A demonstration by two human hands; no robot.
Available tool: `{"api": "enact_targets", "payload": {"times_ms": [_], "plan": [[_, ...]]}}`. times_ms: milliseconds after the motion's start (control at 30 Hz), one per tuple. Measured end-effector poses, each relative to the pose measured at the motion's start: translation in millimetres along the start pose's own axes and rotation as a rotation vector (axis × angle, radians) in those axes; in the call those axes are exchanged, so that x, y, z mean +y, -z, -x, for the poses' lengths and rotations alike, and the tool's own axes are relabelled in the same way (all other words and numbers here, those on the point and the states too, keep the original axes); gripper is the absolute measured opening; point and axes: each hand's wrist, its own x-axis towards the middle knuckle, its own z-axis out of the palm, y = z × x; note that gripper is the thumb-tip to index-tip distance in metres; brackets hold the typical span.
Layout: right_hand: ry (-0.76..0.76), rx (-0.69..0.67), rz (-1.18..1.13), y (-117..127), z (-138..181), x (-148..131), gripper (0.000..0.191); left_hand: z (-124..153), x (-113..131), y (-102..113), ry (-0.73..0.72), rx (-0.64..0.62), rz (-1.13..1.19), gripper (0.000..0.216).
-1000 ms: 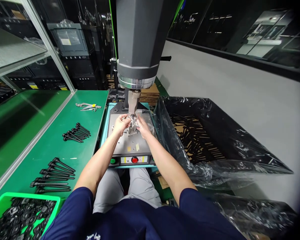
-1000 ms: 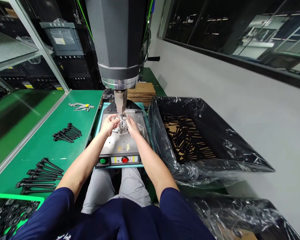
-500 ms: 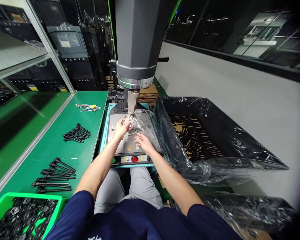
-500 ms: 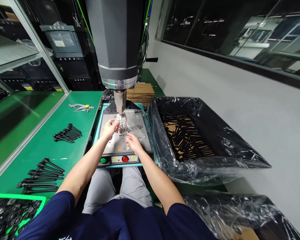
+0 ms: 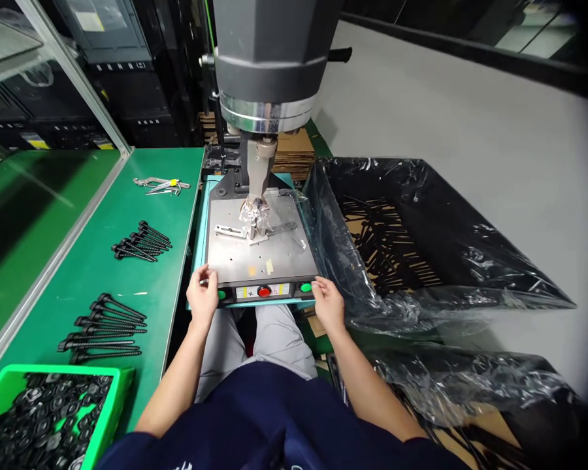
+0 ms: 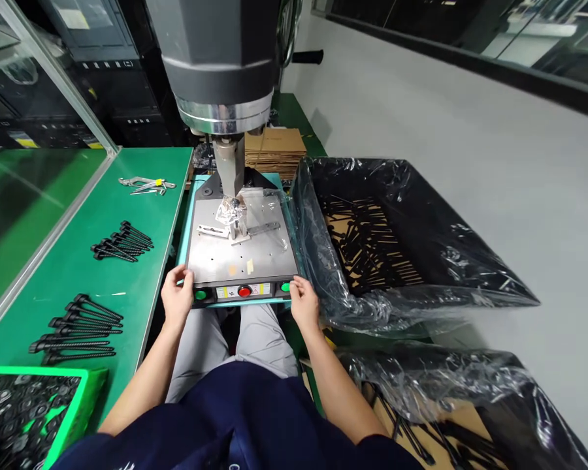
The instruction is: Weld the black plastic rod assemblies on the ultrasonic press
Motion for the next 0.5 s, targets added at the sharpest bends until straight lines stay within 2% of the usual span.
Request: {"api": "enact_targets", "payload": {"times_ms": [100,233,333,433,500], "plan": [[0.07,0.123,0.257,13,11,22,0.047,29,-33,12,-0.119,-0.014,-0.168,0.044],[0.046,0.074,0.345,9,13,39,0.066,38,-55,12,-0.239,-0.05,-0.291,0.058],[0.037,0.026,0.338,1,5,46,0.071,34,-66,13,-0.197,-0.096,-0.338,0.067],[0.05,0.011,0.334,-4,-4,51,0.068,30,-75,15,-0.125,-0.161,-0.298,0.064],[0.041,0.01,0.314,-5,-9,53,0.065,27,-79,15,-0.087,-0.15,-0.268,0.063]]}}
